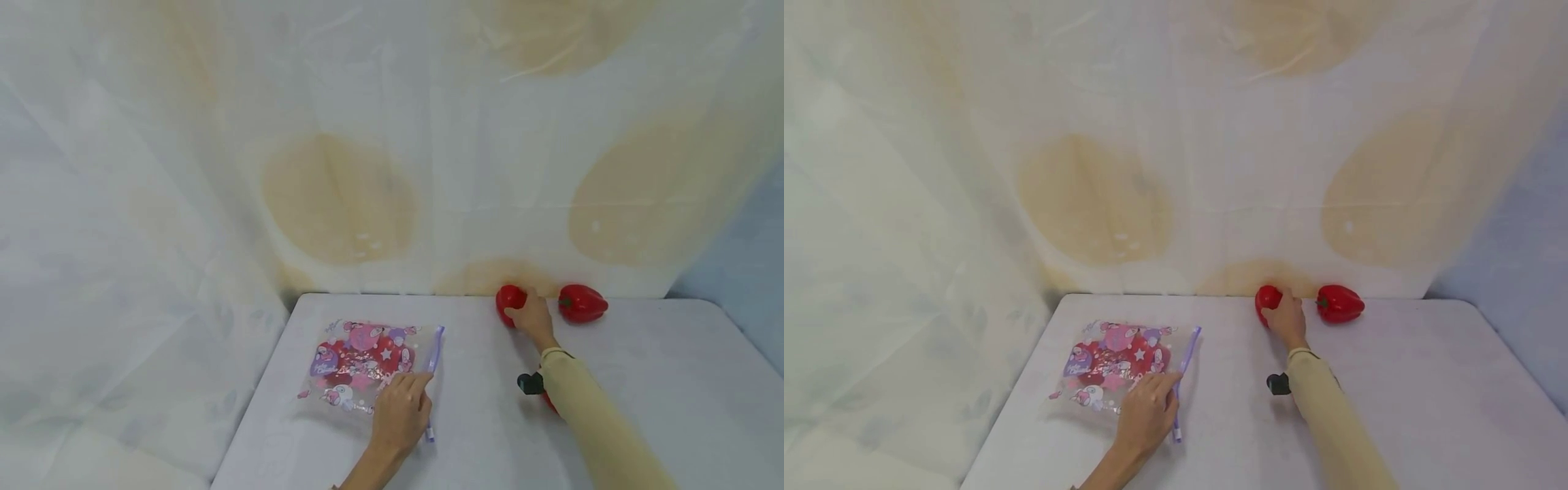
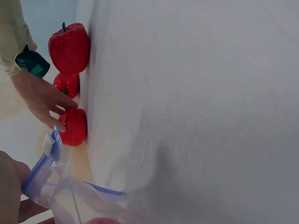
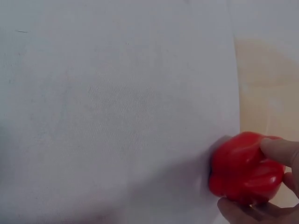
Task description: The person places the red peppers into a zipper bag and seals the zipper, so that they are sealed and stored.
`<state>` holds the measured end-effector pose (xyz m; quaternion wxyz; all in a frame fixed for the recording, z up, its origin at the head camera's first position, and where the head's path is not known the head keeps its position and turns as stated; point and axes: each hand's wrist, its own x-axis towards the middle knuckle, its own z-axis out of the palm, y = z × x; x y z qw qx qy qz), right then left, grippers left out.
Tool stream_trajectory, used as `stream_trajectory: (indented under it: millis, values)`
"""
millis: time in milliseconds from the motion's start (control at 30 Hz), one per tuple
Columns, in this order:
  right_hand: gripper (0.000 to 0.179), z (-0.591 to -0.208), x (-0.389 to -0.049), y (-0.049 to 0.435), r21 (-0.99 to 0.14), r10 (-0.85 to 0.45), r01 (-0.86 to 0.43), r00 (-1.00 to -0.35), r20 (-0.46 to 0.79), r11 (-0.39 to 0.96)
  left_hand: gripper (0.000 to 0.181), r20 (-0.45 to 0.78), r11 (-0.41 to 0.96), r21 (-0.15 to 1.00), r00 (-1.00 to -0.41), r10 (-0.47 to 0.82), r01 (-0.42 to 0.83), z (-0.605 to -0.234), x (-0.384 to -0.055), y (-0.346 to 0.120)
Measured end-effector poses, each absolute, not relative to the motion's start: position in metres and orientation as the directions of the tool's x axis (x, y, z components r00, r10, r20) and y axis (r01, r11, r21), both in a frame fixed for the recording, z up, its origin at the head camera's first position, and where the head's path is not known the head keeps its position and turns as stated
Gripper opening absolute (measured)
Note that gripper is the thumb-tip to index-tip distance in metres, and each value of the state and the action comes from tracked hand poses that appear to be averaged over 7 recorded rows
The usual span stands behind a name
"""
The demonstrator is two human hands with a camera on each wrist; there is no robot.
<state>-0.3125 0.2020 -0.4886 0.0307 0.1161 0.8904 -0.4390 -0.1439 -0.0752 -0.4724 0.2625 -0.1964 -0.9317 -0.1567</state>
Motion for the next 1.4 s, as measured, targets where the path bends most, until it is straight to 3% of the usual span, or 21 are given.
stream_trajectory:
  millis: [733,1400]
  values:
    - [0.077,-0.481,-0.304,0.203,-0.800,0.154,0.286,-0.958,-0.241,0.527,0.033,0.541,0.876,0.196,-0.794,0.278,0.440,-0.474,-0.142,-0.075]
    - [0.079,-0.474,-0.290,0.194,-0.767,0.027,0.220,-0.966,-0.257,0.603,0.030,0.529,0.882,0.215,-0.809,0.255,0.418,-0.475,-0.142,-0.074]
